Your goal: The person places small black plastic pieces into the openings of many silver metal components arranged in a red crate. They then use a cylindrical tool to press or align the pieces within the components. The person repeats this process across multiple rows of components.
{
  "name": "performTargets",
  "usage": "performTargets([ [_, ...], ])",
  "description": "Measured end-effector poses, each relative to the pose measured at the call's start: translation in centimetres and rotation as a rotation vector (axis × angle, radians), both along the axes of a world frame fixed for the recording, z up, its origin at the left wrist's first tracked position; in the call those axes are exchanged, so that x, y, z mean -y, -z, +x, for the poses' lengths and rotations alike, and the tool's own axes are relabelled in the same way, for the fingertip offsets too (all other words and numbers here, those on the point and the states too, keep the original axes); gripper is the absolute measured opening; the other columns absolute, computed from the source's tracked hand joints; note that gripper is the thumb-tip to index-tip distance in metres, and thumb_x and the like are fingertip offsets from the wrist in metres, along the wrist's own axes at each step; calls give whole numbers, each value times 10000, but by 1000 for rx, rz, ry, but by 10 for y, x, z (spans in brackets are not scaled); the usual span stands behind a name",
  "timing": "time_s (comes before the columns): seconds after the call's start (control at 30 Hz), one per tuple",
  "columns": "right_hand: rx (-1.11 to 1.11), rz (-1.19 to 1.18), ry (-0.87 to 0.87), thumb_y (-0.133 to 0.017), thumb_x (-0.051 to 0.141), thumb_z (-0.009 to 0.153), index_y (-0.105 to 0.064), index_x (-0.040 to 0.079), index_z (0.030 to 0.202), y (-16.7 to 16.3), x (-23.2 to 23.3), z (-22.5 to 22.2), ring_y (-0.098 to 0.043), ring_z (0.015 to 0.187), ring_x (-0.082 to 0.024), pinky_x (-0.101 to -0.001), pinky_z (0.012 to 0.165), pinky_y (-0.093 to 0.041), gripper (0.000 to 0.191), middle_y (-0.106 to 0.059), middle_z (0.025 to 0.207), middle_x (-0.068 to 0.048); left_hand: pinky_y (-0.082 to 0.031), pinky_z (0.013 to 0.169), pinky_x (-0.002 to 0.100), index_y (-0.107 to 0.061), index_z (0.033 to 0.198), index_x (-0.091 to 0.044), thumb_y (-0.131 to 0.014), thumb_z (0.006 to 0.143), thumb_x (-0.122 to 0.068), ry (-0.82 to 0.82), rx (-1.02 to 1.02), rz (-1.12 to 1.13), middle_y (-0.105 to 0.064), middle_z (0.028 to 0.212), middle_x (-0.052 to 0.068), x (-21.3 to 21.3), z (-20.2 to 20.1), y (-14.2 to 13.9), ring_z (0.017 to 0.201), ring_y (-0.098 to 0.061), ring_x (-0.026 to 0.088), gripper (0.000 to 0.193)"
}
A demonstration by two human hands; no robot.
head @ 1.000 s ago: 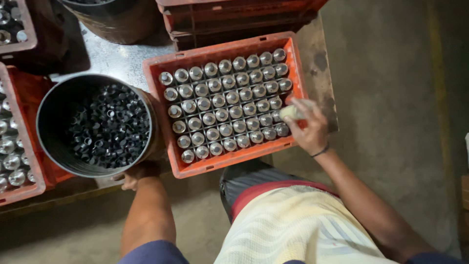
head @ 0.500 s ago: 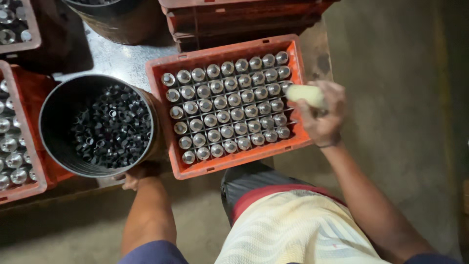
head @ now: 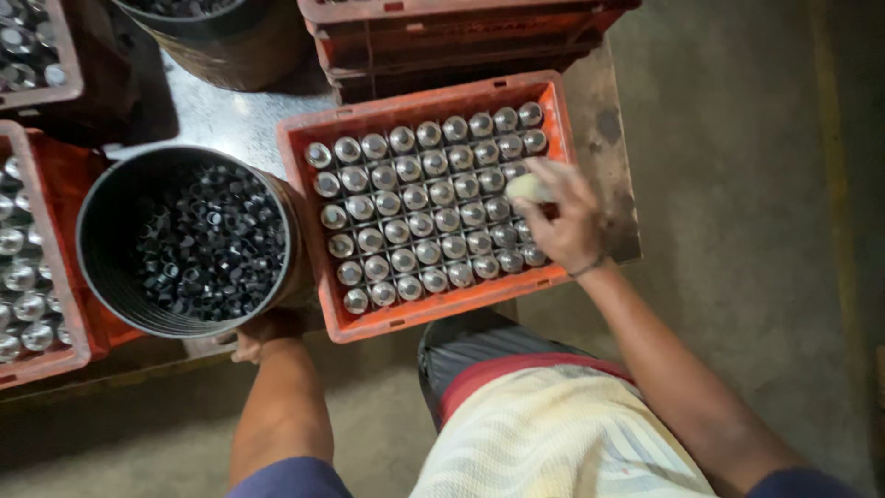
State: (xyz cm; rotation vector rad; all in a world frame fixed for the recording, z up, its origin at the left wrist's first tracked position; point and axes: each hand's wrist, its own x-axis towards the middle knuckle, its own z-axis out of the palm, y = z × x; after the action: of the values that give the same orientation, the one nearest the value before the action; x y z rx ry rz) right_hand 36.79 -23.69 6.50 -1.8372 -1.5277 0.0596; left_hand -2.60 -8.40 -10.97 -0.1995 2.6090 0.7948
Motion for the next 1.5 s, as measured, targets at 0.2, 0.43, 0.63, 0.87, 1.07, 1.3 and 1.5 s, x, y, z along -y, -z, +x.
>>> performTargets([
  [0.2,188,134,33,-857,117,914,-586,71,1306,-3,4,1,-647,1187,-349,-452,1028,-528,479,-664,1258,-145,-515,822,497,-603,1156,-70,-482,994,-559,1,-6,-4,-680,1044,180,-2,-1,-1,946,-654,353,529],
  [0.43,-62,180,131,-802,134,963,-555,69,1380,-9,-1,21,-667,1175,-324,-423,1009,-585,489,-608,1297,-145,-513,827,503,-605,1152,-72,-480,994,-564,-13,-1,-10,-682,1042,184,-2,-3,3,949,-656,360,532],
  [0.63,171,-22,78,-817,84,891,-605,29,1379,1,-19,48,-660,1149,-359,-474,1003,-534,534,-661,1265,-179,-512,831,509,-606,1149,-73,-477,993,-569,-10,10,-13,-685,1041,188,-2,-3,7,952,-658,365,535],
  [0.87,-9,263,104,-810,116,984,-526,62,1392,12,-18,42,-675,1189,-312,-430,1054,-566,500,-635,1296,-149,-511,836,515,-607,1145,-75,-475,992,-574,-9,2,-14,-687,1039,193,-3,-3,6,956,-660,372,538],
  [1.07,115,93,107,-849,139,940,-538,36,1433,21,-20,41,-645,1201,-357,-423,1030,-563,591,-606,1330,-197,-510,840,520,-608,1142,-77,-472,991,-579,-26,6,-12,-690,1037,196,-4,-2,3,959,-662,377,541],
  [1.3,194,43,-44,-844,106,884,-595,196,1316,21,-30,34,-662,1191,-302,-423,1038,-542,507,-677,1314,-117,-508,846,526,-609,1138,-79,-470,990,-584,-26,-3,-20,-692,1036,201,-3,1,1,963,-664,384,545],
  [1.5,-92,108,118,-803,183,973,-566,136,1417,19,-32,23,-655,1199,-320,-383,926,-609,505,-636,1314,-163,-507,850,531,-611,1135,-81,-467,989,-589,-38,-7,-30,-695,1034,205,-5,0,4,966,-665,390,548],
])
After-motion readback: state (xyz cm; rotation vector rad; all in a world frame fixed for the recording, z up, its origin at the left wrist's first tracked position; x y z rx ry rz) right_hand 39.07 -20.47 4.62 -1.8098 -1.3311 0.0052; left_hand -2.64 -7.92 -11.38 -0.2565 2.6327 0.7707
